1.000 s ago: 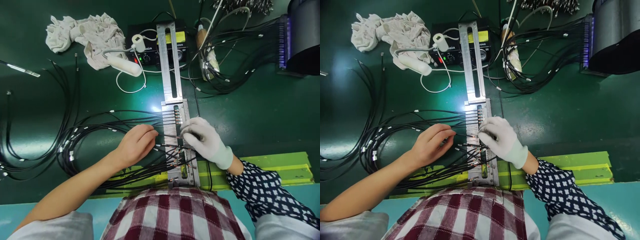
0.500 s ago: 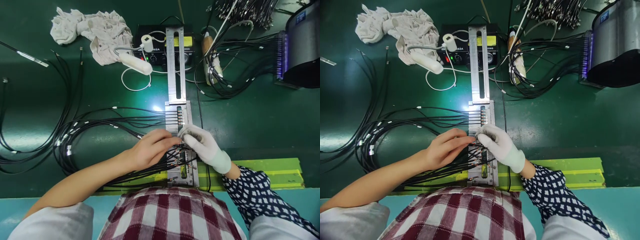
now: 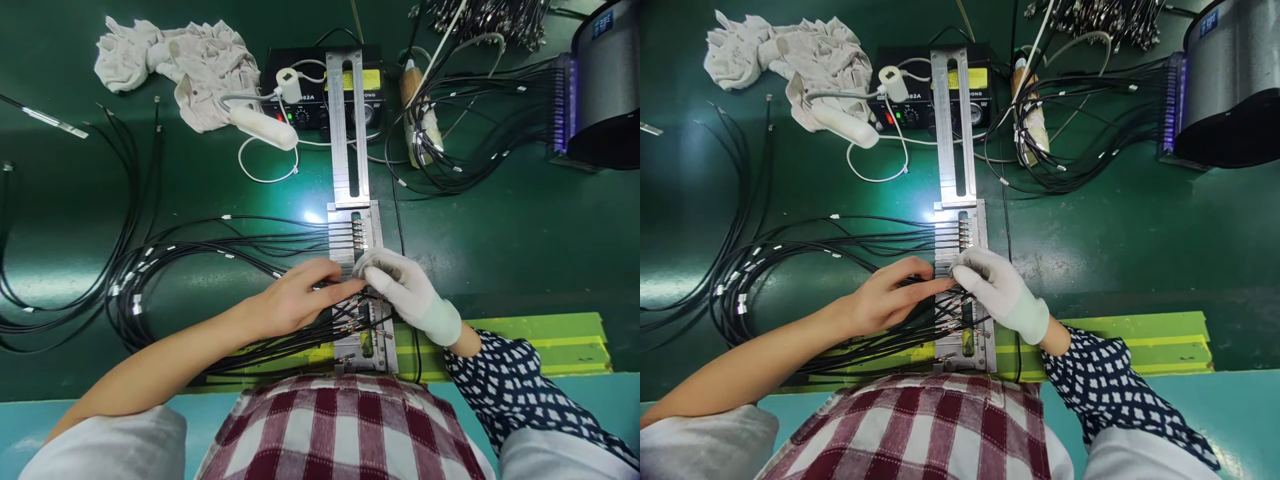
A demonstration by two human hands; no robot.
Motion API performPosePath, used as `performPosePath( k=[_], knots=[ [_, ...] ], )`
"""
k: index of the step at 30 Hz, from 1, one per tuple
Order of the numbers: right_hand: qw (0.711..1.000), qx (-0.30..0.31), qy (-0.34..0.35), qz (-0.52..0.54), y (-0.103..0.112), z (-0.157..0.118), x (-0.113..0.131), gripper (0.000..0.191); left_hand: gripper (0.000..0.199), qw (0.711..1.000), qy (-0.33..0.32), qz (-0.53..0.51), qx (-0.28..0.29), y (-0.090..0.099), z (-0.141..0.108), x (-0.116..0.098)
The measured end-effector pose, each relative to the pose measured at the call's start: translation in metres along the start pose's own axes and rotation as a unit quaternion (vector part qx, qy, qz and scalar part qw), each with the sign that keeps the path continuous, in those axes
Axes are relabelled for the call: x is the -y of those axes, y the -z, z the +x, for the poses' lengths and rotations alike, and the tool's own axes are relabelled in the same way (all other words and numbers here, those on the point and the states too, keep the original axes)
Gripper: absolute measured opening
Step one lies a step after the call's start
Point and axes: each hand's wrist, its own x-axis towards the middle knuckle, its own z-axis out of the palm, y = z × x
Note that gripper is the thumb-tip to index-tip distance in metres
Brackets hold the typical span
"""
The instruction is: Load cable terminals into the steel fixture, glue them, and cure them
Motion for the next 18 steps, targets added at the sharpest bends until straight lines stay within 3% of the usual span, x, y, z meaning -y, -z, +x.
performPosePath(
  k=[8,14,18],
  knots=[
    [1.0,0.003,0.004,0.024,-0.001,-0.001,-0.002,0.027,0.045,1.0,-0.007,-0.01,-0.017,-0.003,-0.004,0.002],
    [1.0,-0.007,0.001,0.009,-0.001,-0.001,-0.002,0.028,0.027,0.996,-0.014,0.074,-0.038,-0.004,0.001,0.0],
    [1.0,-0.019,0.003,-0.017,0.0,-0.001,-0.003,0.027,0.021,0.987,-0.064,0.138,-0.054,-0.005,0.007,0.002]
  ],
)
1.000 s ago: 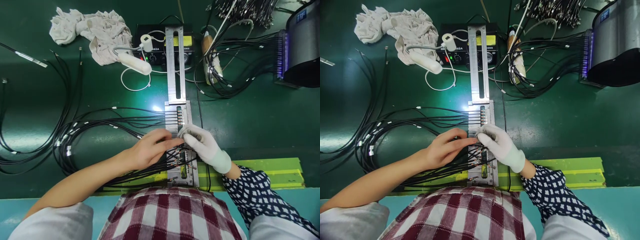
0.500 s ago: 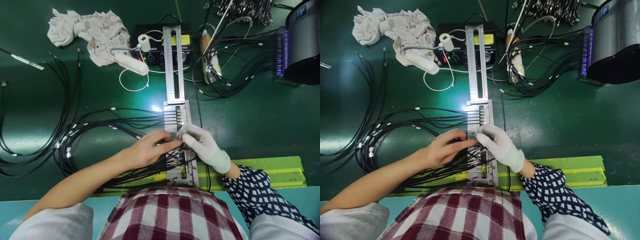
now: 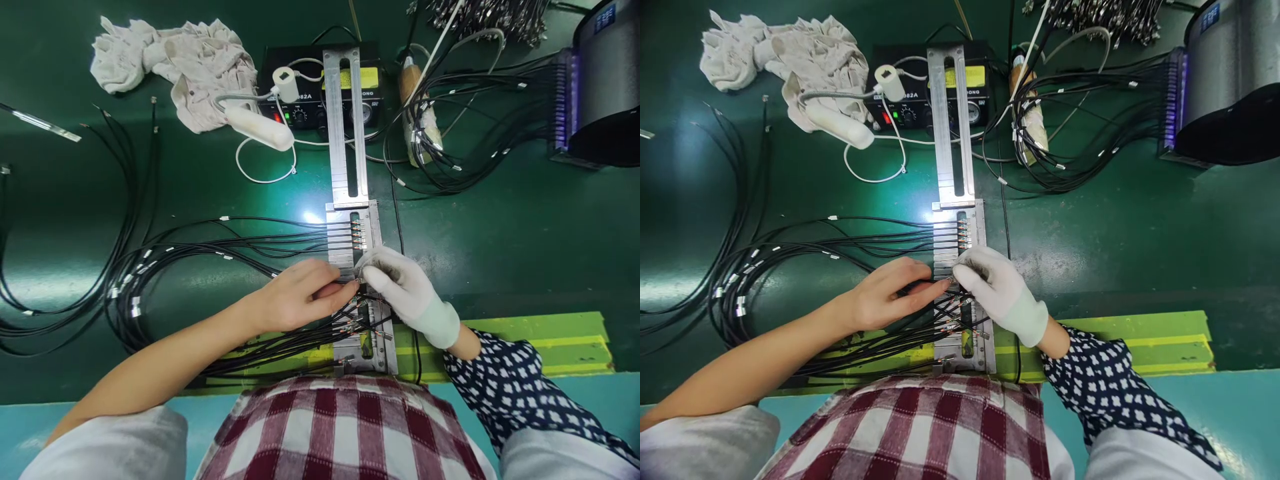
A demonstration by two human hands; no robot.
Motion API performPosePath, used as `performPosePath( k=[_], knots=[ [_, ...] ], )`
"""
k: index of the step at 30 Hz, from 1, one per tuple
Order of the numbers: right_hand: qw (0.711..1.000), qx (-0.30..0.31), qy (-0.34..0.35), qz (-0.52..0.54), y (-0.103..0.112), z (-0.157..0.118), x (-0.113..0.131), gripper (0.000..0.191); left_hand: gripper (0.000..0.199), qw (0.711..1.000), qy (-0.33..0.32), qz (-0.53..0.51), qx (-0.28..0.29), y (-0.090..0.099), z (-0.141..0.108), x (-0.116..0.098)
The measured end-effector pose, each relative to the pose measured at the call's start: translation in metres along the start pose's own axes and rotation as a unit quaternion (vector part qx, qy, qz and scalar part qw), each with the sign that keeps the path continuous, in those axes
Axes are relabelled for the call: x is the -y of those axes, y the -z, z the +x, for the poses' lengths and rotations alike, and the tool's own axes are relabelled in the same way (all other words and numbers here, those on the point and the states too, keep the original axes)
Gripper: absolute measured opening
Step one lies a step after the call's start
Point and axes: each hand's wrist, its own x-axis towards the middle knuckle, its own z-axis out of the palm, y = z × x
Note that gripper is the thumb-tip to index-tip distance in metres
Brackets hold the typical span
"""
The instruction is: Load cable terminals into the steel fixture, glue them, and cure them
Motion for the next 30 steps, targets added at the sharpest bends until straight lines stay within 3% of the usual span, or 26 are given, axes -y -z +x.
performPosePath(
  k=[4,11,17,30],
  knots=[
    [0.998,-0.023,0.001,-0.053,-0.001,0.002,-0.004,0.026,0.023,1.0,0.007,-0.008,0.0,-0.006,-0.005,0.006],
    [0.976,-0.12,0.052,-0.177,0.017,0.006,-0.023,0.016,0.023,0.981,0.168,-0.096,0.015,-0.019,-0.021,0.026],
    [0.969,-0.149,0.041,-0.193,0.038,0.004,-0.043,0.016,0.03,0.988,0.134,-0.04,0.064,-0.026,-0.021,0.036],
    [0.964,-0.143,0.045,-0.22,0.037,0.006,-0.045,0.012,0.028,0.995,0.06,0.013,0.075,-0.03,-0.012,0.037]
  ],
)
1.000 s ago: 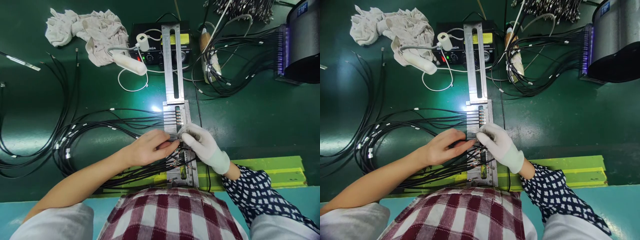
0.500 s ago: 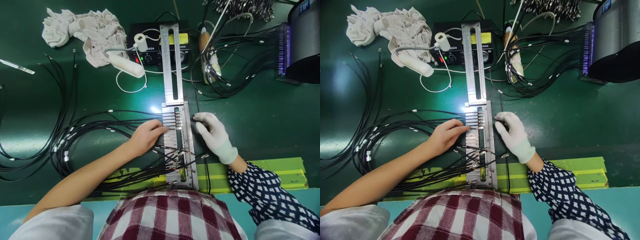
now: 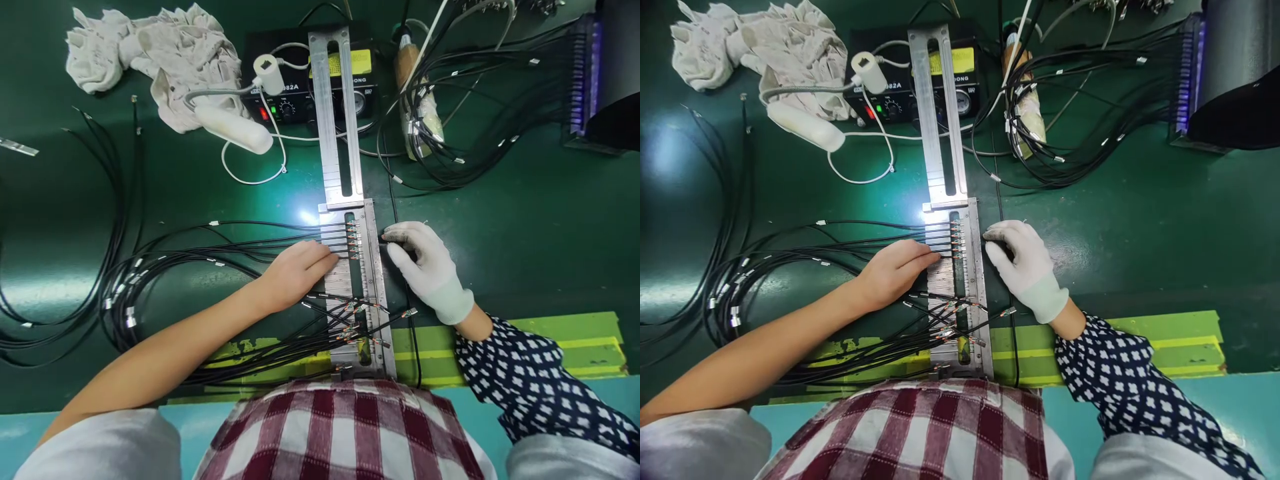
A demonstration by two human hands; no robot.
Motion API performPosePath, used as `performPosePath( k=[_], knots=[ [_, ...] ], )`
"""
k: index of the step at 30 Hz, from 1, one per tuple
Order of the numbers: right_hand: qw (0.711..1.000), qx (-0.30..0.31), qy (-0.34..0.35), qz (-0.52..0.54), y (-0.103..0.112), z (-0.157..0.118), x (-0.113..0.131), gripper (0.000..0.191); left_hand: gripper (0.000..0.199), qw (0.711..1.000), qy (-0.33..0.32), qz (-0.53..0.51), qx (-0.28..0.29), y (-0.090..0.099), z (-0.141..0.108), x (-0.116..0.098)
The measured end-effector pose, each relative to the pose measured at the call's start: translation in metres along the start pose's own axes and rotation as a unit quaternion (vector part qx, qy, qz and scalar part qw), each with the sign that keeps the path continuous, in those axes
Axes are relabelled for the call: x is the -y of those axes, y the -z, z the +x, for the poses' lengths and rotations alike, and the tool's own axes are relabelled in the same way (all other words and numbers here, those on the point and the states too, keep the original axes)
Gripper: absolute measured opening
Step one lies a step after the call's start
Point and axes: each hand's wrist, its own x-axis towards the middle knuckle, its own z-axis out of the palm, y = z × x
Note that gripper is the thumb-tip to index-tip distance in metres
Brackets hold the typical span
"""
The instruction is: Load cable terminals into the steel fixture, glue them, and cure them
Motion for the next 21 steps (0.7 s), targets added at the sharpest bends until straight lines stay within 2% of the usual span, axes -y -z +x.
performPosePath(
  k=[6,11,14,17,21],
  knots=[
    [1.0,0.001,-0.001,0.003,0.0,0.0,0.0,0.014,0.034,0.997,0.074,-0.017,0.018,0.003,-0.014,-0.01],
    [1.0,0.003,0.0,0.0,-0.001,0.003,-0.001,0.014,0.037,0.997,0.067,-0.022,0.034,-0.002,-0.018,-0.011],
    [1.0,0.001,0.001,-0.005,-0.001,0.002,-0.001,0.014,0.034,0.997,0.065,-0.035,0.033,0.001,-0.016,-0.012],
    [1.0,0.004,0.012,0.002,0.002,-0.003,0.0,0.016,0.029,0.985,0.117,-0.116,0.058,0.013,-0.017,-0.02],
    [0.999,0.017,0.028,0.004,0.004,-0.01,0.0,0.016,0.017,0.945,0.188,-0.243,0.112,0.024,-0.019,-0.035]
  ],
)
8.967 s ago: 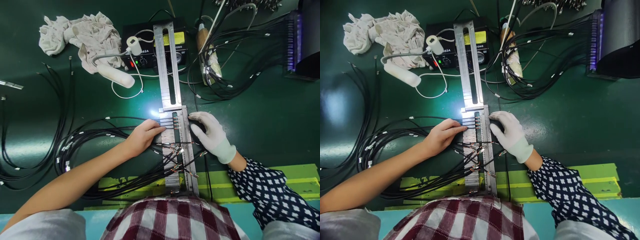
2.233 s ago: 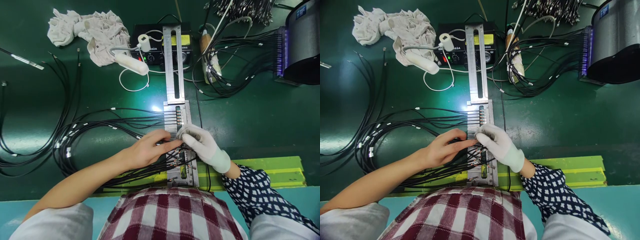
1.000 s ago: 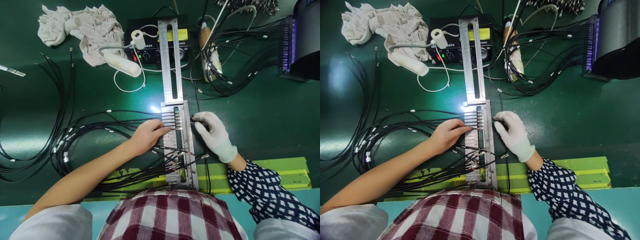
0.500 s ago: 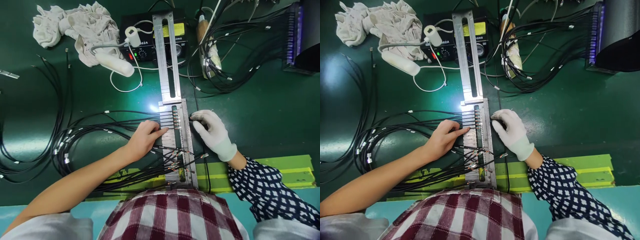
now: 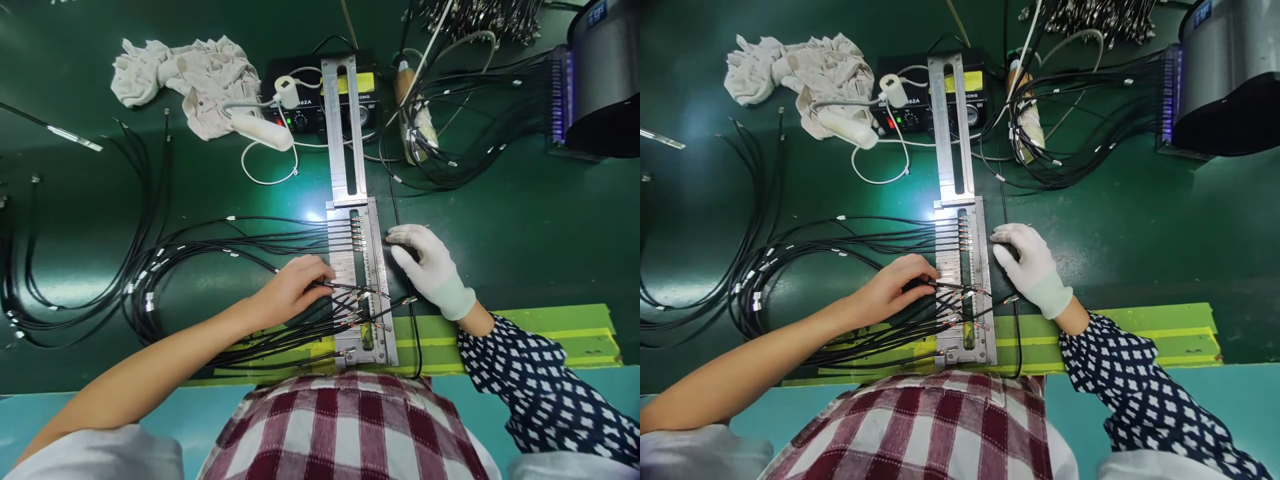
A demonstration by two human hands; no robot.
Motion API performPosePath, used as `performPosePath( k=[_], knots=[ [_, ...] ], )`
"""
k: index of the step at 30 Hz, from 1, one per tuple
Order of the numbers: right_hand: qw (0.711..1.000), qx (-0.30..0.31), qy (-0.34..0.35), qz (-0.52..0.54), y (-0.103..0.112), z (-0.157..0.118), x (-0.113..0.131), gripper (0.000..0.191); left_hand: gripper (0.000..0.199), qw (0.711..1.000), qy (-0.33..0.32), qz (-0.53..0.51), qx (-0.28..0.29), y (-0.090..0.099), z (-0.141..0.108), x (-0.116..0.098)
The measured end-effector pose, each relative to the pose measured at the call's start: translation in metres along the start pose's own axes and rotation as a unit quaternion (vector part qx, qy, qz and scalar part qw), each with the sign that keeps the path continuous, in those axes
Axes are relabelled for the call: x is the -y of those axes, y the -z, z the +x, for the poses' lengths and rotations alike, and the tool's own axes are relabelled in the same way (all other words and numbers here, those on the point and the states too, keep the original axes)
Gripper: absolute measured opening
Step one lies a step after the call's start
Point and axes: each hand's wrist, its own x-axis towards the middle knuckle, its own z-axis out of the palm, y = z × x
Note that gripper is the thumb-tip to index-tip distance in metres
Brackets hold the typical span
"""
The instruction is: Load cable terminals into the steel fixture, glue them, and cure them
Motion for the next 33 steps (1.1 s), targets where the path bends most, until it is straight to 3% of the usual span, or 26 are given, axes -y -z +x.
performPosePath(
  k=[4,11,16,21,25,28,33],
  knots=[
    [1.0,-0.009,-0.007,-0.007,-0.001,-0.001,-0.001,0.015,0.015,0.998,0.026,-0.053,-0.005,0.001,-0.003,0.002],
    [1.0,-0.011,-0.015,-0.003,-0.002,0.002,0.0,0.014,0.014,0.983,0.041,0.166,-0.063,0.014,-0.017,0.016],
    [1.0,-0.016,-0.021,-0.002,-0.002,0.002,0.003,0.015,0.019,0.983,-0.082,0.151,-0.065,-0.012,0.008,0.003],
    [1.0,-0.015,-0.024,0.002,-0.001,0.002,0.003,0.015,0.01,0.986,-0.089,0.112,-0.089,-0.029,0.029,-0.005],
    [1.0,-0.012,-0.025,0.003,-0.001,0.002,0.002,0.013,0.01,0.989,-0.073,0.05,-0.12,-0.022,0.023,-0.002],
    [1.0,-0.01,-0.026,0.004,-0.001,0.002,0.002,0.013,0.014,0.986,-0.055,0.078,-0.135,-0.013,0.014,0.005],
    [0.999,-0.003,-0.032,0.005,-0.001,0.003,0.003,0.013,0.033,0.979,-0.058,0.177,-0.076,0.0,0.007,0.014]
  ],
)
